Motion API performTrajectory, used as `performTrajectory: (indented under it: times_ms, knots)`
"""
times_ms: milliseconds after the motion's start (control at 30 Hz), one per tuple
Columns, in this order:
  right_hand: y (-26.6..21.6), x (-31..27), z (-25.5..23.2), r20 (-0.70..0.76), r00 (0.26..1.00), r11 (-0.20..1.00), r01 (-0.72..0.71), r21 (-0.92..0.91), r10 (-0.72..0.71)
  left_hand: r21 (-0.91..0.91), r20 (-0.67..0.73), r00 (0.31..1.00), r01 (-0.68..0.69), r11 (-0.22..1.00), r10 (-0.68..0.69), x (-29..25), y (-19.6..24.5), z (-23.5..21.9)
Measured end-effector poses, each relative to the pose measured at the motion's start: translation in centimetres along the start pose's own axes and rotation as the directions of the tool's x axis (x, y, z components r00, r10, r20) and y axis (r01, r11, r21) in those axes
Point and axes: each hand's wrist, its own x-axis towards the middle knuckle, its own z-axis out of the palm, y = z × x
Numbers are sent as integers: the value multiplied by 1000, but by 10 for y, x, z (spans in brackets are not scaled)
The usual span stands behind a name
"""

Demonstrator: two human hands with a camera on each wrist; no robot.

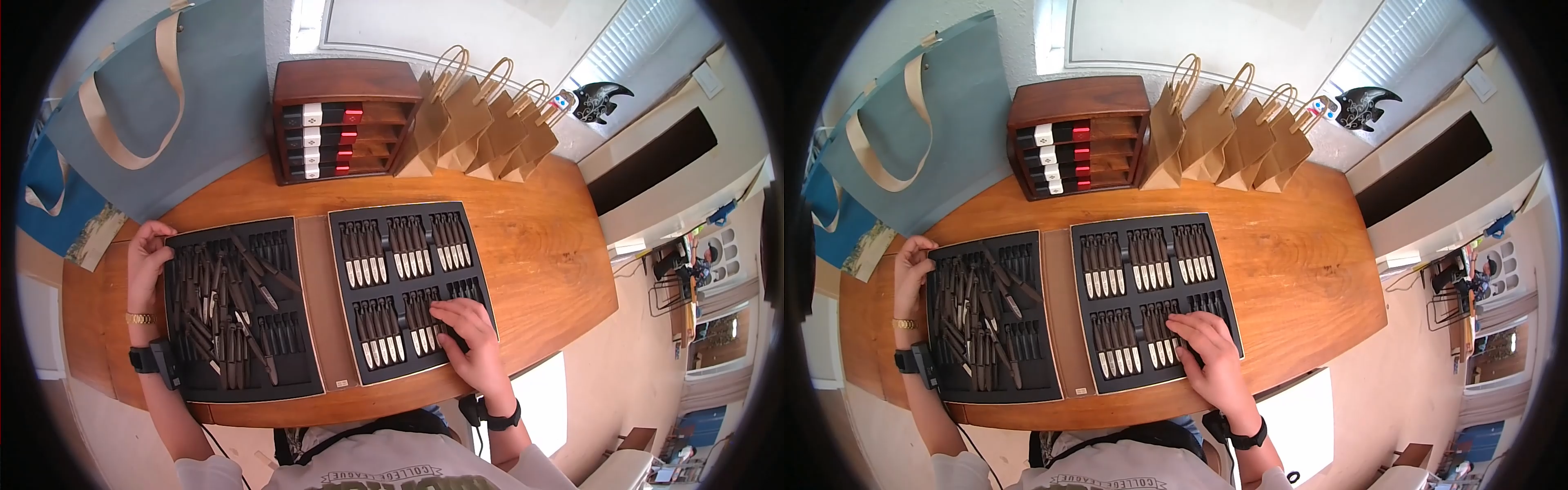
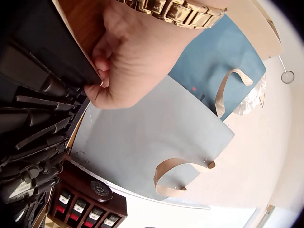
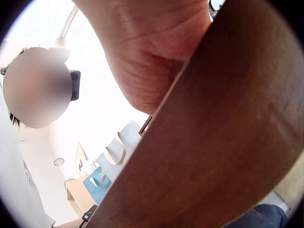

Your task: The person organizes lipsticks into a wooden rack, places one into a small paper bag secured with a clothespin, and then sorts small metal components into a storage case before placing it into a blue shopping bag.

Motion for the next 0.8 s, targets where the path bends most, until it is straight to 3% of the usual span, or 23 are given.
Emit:
performTrajectory:
  times_ms: [133, 200, 300, 433, 533, 633, 800]
  knots:
    - [-2, 1, -3, 60, 998, 1000, -19, -2, 19, 42, 34, 997, 61, 997, -63, 1, 1, -2]
    - [-2, 0, -4, 91, 987, 990, -133, 38, 130, 44, 41, 997, 71, 997, -73, -1, 4, -1]
    - [-7, 1, -9, 131, 979, 986, -147, -75, 156, 50, 38, 997, 67, 997, -69, 2, 1, -1]
    - [1, 3, -11, 175, 979, 994, -103, -38, 108, 41, 19, 999, 34, 999, -34, 1, 3, 3]
    - [-9, 5, -9, 122, 986, 993, -117, 13, 114, -37, 74, 997, 40, 999, -37, 3, 0, 1]
    - [-5, 1, -3, -29, 999, 996, -42, 79, 44, -17, 52, 997, 58, 998, -57, 2, 3, 4]
    - [-12, -3, -3, -84, 994, 997, -72, 32, 75, -71, 86, 996, 16, 997, -10, 6, -4, 3]
